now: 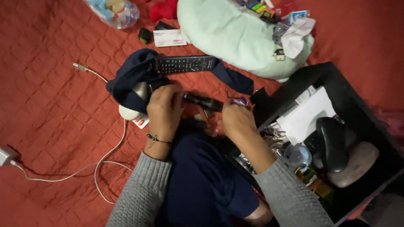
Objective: The person sits on a bed and sorts through a black drawer filled with miscellaneous items. They pick up and place back blister packs, a small orange container, a flashlight, a remote control, and other small objects, moving them around within the drawer.
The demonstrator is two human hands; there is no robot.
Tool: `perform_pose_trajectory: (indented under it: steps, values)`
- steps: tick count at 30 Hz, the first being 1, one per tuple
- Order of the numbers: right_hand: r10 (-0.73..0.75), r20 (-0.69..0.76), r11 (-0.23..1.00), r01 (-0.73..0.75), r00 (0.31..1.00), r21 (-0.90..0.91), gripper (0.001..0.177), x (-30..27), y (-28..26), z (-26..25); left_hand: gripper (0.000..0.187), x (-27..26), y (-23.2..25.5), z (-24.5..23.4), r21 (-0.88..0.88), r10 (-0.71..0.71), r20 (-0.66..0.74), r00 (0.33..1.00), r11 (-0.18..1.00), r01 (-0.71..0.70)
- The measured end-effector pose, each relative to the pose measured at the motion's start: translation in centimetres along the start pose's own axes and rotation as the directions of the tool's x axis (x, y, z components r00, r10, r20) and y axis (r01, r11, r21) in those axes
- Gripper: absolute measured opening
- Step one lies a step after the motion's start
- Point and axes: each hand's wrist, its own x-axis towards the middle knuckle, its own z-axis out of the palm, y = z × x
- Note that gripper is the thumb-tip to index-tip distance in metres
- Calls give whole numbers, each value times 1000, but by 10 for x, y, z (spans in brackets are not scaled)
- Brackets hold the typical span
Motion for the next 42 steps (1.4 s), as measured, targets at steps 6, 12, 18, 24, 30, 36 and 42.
perform_pose_trajectory:
  steps: [6, 12, 18, 24, 30, 36, 42]
  values:
    - [10, -48, 945, 6, 999, 327, 21, 6, 13, -8, 13, 13, 20, -31, -79, 126, 228, 965, 991, -110]
    - [-33, -288, 698, 228, 957, 679, 23, -1, 45, -17, 13, 31, 49, -17, -237, 550, 570, 610, 821, -518]
    - [111, -327, -60, 335, 938, 940, 21, -81, 50, -43, 15, 21, 14, 42, -146, 611, 605, 511, 716, -683]
    - [266, -116, -426, 225, 957, 876, 22, -149, 125, -3, 54, 22, 30, 47, -69, 512, 681, 524, 757, -650]
    - [445, -55, -493, 295, 894, 818, 52, -221, 202, 87, 42, 30, 136, -38, -313, 281, 486, 828, 940, -136]
    - [513, 136, -708, 327, 848, 626, 63, -299, 161, 53, 42, -80, 280, -13, -574, 375, 708, 599, 799, 179]
    - [445, -192, -769, 483, 875, 418, 60, -341, 207, 116, 54, -196, 326, 66, -413, 435, 718, 544, 895, -170]
